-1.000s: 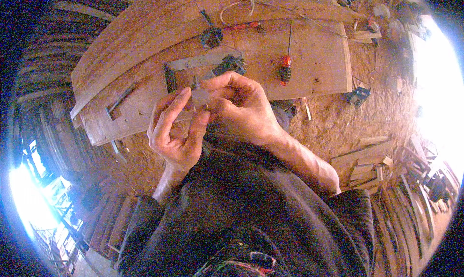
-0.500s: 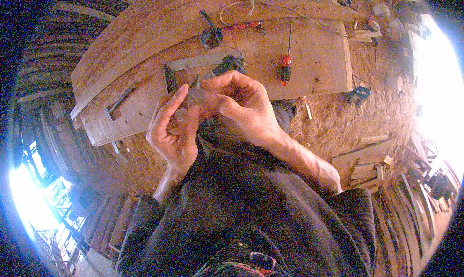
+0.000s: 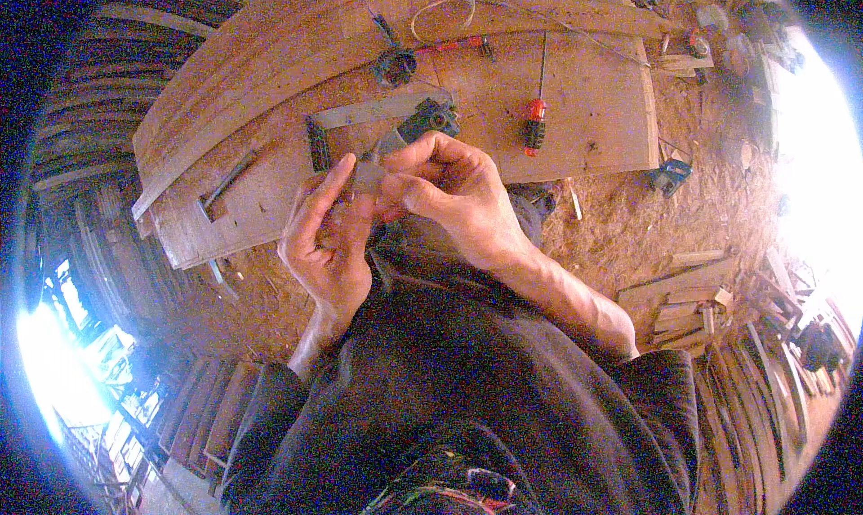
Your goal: The person assembles a small electrical component, likely a switch or connector, using a screwdriver and their hands. They manipulate wires and small parts on a wooden workbench, securing them together.
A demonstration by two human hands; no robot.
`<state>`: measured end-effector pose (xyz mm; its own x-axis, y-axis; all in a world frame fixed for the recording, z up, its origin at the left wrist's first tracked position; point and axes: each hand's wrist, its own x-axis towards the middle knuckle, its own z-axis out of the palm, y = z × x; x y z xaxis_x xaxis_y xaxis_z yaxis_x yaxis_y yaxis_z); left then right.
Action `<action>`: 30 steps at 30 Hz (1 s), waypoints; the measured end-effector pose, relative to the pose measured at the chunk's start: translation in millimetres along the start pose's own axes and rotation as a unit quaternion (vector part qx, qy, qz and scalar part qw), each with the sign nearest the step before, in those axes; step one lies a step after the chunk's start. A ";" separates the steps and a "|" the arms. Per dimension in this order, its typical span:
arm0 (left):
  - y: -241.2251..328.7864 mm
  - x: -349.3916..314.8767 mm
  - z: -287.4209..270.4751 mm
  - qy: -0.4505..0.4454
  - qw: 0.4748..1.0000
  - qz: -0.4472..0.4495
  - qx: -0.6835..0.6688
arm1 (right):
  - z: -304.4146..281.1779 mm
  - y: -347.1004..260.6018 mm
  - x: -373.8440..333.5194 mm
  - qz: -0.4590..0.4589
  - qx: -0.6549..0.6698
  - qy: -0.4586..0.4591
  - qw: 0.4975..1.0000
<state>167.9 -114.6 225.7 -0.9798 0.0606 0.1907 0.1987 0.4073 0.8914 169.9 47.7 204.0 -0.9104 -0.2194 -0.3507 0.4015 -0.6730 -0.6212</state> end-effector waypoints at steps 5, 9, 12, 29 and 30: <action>2.9 -1.5 3.8 0.007 0.999 -0.037 -0.023 | 4.5 -8.1 -1.5 0.018 -0.064 0.015 0.998; 1.5 -0.3 -1.7 0.005 1.000 -0.017 0.004 | 9.3 -17.5 -4.3 0.037 -0.168 0.019 0.985; 0.3 0.8 -3.3 0.015 1.000 -0.005 0.000 | 12.0 -18.2 -7.8 0.034 -0.196 0.007 0.980; -2.6 -0.8 -6.0 0.016 0.999 -0.021 -0.021 | 8.5 -10.4 -10.4 0.046 -0.220 -0.028 0.974; -2.8 -0.5 -5.9 0.016 0.999 -0.019 -0.021 | 8.6 -10.9 -10.4 0.045 -0.225 -0.030 0.973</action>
<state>168.0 -121.1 225.6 -0.9855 0.0168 0.1686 0.1628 0.3694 0.9149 174.0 51.2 220.5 -0.8686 -0.3123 -0.3847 0.4702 -0.2745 -0.8388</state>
